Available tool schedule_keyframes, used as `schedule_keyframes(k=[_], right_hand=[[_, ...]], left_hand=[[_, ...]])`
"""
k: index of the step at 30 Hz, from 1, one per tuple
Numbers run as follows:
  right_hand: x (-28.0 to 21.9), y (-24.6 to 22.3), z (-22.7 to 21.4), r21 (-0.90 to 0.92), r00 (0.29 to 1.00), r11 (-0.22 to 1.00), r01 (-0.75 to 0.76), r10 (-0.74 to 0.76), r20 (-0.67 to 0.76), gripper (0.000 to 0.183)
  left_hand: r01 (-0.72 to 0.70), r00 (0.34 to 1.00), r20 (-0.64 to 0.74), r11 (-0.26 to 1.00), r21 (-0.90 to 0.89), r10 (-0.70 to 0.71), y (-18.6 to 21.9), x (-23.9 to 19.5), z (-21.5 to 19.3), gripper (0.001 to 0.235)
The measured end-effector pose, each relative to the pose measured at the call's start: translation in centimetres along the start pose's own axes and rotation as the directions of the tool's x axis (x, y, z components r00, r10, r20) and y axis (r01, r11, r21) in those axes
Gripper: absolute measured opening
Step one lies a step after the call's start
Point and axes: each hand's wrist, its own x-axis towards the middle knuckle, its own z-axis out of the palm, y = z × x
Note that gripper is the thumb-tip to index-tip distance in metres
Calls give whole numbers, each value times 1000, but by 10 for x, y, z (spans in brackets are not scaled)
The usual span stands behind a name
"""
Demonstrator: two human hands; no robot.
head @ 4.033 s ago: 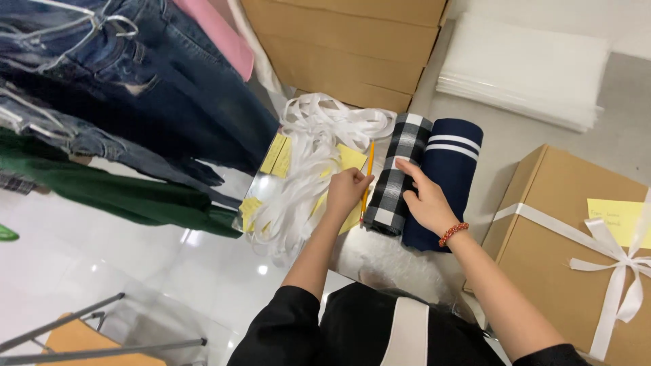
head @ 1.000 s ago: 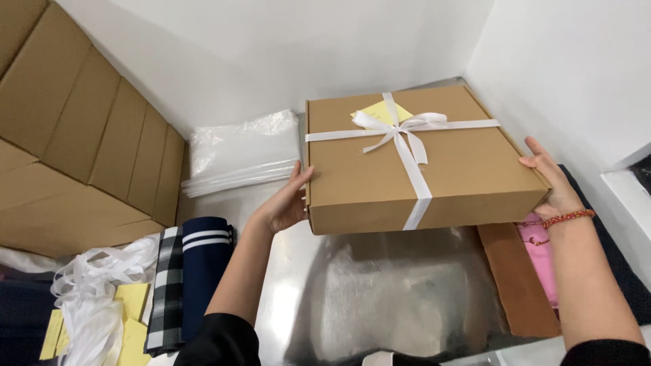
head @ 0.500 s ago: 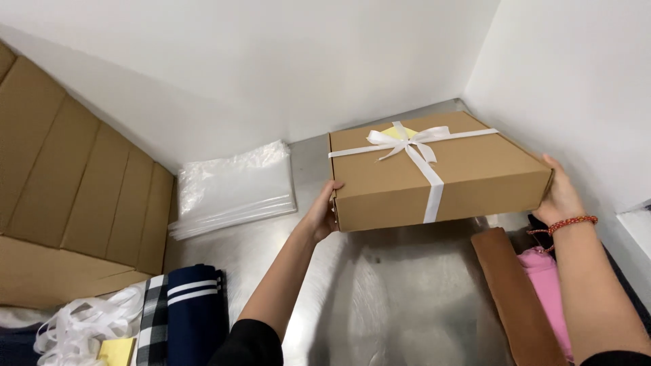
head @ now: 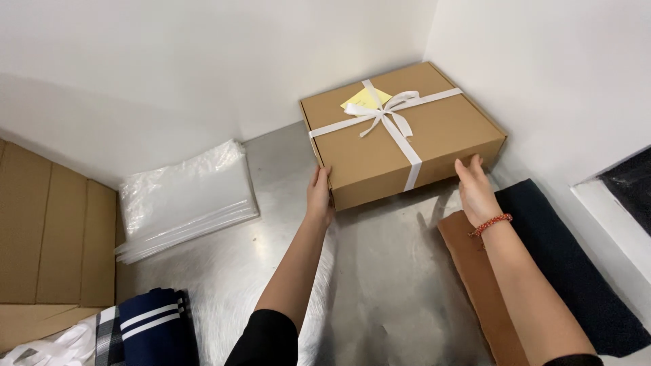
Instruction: The person writes on a yellow sticky note and places it on a cardboard box. They then place a folded dark garment into a clear plastic bag, seal it, and put the bagged garment into a cardboard box.
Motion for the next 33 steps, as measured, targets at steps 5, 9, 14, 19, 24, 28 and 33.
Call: schedule_keyframes(k=[5, 9, 14, 19, 24, 28, 33], right_hand=[[12, 29, 9, 146, 996, 986, -84, 79, 38, 90], [-10, 17, 25, 141, 997, 988, -56, 48, 62, 91], [0, 11, 24, 131, 988, 984, -124, 110, 110, 86], [13, 18, 26, 165, 978, 971, -170, 146, 148, 89], [-4, 14, 46, 27, 996, 997, -75, 73, 51, 87], [-24, -4, 84, -85, 999, 996, 39, -36, 40, 85], [-115, -46, 165, -181, 965, 955, 233, -205, 164, 70]], left_hand=[[-67, 984, 180, 946, 317, 9, -31, -16, -9, 112], [-245, 964, 232, 788, 565, 134, -79, -1, -22, 110], [-294, 952, 161, 634, 715, 259, -91, 40, -27, 97], [-260, 952, 138, 480, 838, 274, -87, 44, -41, 92], [-256, 965, 166, 583, 771, 203, -99, 19, -93, 93], [-176, 975, 42, 652, 737, 216, -150, 29, -179, 77], [-108, 976, -107, 844, 525, 191, -148, -63, -258, 61]])
